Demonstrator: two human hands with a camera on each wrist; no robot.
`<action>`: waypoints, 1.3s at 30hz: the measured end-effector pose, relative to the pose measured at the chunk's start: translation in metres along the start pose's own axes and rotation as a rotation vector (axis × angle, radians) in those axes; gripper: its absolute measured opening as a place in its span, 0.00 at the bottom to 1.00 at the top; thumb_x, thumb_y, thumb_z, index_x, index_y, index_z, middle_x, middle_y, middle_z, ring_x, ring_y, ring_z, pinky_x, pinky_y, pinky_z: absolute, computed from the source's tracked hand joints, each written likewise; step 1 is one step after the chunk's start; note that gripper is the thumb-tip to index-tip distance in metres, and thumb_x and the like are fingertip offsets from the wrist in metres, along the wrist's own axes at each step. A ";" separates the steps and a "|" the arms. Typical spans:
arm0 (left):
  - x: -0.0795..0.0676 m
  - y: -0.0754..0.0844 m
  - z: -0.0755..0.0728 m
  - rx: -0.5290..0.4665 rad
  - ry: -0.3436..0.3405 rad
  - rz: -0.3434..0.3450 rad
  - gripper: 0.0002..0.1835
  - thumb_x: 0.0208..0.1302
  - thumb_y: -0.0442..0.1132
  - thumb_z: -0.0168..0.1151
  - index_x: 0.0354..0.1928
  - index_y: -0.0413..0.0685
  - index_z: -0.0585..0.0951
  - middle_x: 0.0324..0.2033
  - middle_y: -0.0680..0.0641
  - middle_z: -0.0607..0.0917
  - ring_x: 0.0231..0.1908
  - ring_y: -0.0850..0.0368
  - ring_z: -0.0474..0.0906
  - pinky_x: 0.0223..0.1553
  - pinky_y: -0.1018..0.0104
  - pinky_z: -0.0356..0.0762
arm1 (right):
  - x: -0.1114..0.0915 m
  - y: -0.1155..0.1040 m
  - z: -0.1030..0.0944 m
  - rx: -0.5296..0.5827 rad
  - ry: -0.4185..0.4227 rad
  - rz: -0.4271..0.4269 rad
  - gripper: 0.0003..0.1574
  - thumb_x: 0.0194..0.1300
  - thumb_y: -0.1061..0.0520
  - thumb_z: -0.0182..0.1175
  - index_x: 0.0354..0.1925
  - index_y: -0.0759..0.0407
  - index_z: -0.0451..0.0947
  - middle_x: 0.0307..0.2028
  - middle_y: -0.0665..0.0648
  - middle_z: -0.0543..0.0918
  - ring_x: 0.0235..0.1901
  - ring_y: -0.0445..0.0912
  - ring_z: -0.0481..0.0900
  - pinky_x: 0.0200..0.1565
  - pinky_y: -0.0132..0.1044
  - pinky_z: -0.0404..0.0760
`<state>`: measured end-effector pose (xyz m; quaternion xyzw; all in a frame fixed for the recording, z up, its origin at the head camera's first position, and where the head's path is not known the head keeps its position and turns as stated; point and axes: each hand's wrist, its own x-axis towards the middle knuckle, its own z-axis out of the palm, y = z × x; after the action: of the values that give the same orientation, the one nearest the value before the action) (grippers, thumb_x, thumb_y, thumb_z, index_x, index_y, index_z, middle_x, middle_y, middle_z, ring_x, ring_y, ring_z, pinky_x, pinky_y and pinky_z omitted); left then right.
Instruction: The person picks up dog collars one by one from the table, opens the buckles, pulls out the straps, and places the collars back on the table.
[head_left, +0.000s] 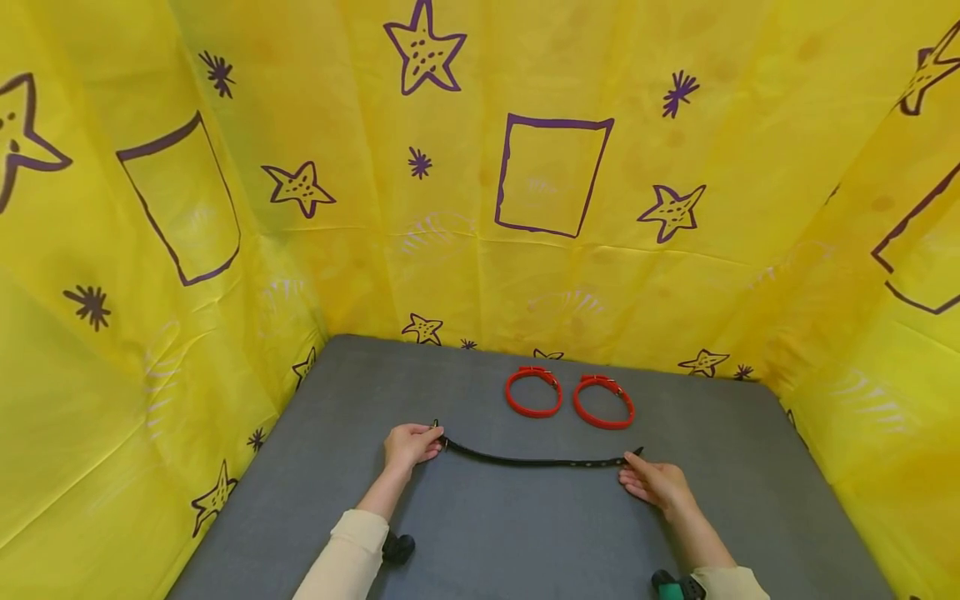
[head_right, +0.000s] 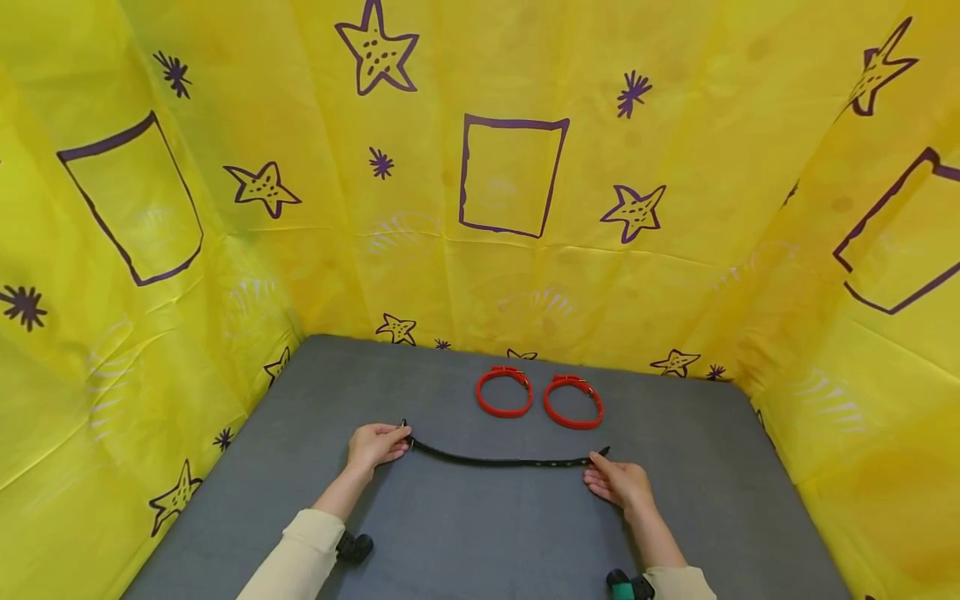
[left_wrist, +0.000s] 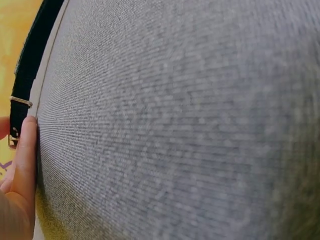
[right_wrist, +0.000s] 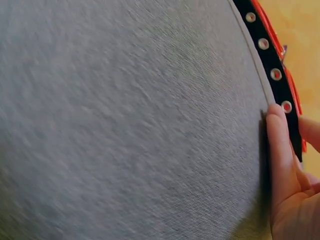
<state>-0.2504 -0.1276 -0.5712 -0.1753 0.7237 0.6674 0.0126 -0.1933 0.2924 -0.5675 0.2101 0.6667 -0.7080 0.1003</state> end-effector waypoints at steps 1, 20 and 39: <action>0.000 0.000 0.000 0.005 -0.003 0.004 0.16 0.56 0.31 0.71 0.42 0.24 0.79 0.24 0.41 0.86 0.20 0.59 0.83 0.24 0.68 0.83 | 0.001 -0.001 -0.001 -0.019 -0.006 0.004 0.27 0.69 0.55 0.61 0.46 0.82 0.74 0.26 0.57 0.85 0.26 0.42 0.85 0.33 0.34 0.85; 0.003 -0.002 -0.002 0.064 0.001 0.009 0.15 0.56 0.34 0.72 0.39 0.27 0.81 0.21 0.44 0.85 0.20 0.59 0.83 0.23 0.68 0.82 | 0.006 -0.004 -0.004 -0.126 -0.005 0.016 0.21 0.68 0.56 0.61 0.41 0.78 0.77 0.24 0.57 0.85 0.24 0.43 0.85 0.30 0.34 0.85; -0.007 0.002 0.004 0.329 0.070 0.254 0.16 0.56 0.39 0.73 0.38 0.32 0.82 0.19 0.46 0.85 0.16 0.56 0.81 0.18 0.68 0.80 | 0.000 -0.001 0.001 -0.153 0.040 -0.046 0.23 0.68 0.56 0.61 0.43 0.80 0.76 0.25 0.57 0.85 0.25 0.43 0.85 0.30 0.33 0.85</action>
<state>-0.2449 -0.1224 -0.5683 -0.1014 0.8391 0.5301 -0.0681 -0.1939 0.2918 -0.5669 0.2005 0.7254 -0.6528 0.0865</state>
